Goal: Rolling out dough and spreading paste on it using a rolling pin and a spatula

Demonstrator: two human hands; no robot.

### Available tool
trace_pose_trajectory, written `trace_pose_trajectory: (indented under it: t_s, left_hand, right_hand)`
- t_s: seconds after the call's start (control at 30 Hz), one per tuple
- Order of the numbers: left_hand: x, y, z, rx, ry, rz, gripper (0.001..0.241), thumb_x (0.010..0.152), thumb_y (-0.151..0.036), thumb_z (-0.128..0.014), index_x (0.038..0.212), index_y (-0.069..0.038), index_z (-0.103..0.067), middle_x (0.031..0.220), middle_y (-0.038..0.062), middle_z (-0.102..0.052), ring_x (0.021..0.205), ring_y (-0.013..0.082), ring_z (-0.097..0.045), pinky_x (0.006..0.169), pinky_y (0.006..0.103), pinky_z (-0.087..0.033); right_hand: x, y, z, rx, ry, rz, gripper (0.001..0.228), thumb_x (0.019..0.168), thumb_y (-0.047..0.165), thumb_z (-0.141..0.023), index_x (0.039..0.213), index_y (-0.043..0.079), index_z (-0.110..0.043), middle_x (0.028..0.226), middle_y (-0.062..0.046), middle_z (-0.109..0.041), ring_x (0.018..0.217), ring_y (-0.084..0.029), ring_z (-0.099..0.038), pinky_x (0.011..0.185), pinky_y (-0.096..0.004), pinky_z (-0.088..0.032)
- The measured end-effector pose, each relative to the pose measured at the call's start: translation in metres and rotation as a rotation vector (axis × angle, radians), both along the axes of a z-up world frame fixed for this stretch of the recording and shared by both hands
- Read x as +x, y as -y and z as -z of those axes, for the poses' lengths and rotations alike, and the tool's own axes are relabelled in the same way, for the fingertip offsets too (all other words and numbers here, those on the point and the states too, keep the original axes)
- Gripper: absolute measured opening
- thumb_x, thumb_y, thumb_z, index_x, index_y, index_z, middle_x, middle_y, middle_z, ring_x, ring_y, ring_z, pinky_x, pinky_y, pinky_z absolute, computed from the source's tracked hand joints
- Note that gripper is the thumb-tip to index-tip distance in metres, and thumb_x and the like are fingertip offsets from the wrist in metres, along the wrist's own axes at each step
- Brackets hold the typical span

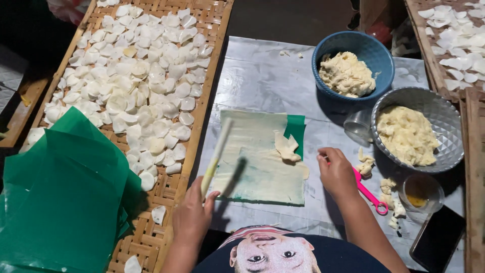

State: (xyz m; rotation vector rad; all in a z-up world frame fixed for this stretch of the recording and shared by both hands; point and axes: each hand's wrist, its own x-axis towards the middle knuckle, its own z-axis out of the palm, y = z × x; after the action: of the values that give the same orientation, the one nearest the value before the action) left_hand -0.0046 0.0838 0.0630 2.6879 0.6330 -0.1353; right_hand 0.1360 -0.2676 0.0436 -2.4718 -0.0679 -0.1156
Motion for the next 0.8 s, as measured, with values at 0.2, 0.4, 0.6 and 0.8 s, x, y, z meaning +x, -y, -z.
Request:
trace_pose_trajectory:
  t_s: [0.2,0.4,0.6,0.8]
  left_hand:
    - [0.057,0.016,0.021,-0.029,0.143,0.637,0.038,0.097,-0.038,-0.059,0.132,-0.029,-0.05,0.107,-0.001,-0.069,0.101,0.0268,-0.071,0.076,0.0459,-0.062]
    - [0.134,0.038,0.007,-0.031,0.118,0.742,0.034,0.096,-0.036,-0.063,0.128,-0.038,-0.053,0.098,-0.003,-0.056,0.096,0.0273,-0.065,0.074,0.0452,-0.061]
    - [0.165,0.038,0.027,-0.063,0.089,0.788,0.028,0.094,-0.035,-0.067,0.121,-0.042,-0.062,0.099,-0.001,-0.054,0.093,0.0289,-0.064,0.074,0.0439,-0.058]
    - [0.173,0.051,0.037,-0.044,0.157,0.926,0.031,0.089,-0.029,-0.072,0.119,-0.035,-0.067,0.1,0.004,-0.056,0.097,0.0316,-0.063,0.08,0.0454,-0.056]
  right_hand:
    - [-0.021,-0.013,-0.057,-0.31,0.117,-0.472,0.067,0.085,0.043,-0.073,0.145,0.021,-0.051,0.147,-0.009,-0.051,0.143,-0.032,-0.045,0.119,-0.063,-0.025]
    - [0.01,0.013,-0.004,-0.468,0.301,-0.202,0.044,0.085,0.044,-0.076,0.117,0.022,-0.056,0.117,-0.001,-0.051,0.109,-0.024,-0.063,0.107,-0.044,-0.044]
    - [0.009,0.006,-0.009,-0.525,0.25,-0.187,0.065,0.077,0.055,-0.075,0.133,0.028,-0.058,0.139,-0.002,-0.047,0.129,-0.026,-0.053,0.113,-0.052,-0.036]
    - [0.034,0.001,0.031,-0.334,0.27,-0.196,0.047,0.105,0.057,-0.045,0.134,0.024,-0.06,0.132,-0.003,-0.057,0.12,-0.026,-0.063,0.112,-0.05,-0.039]
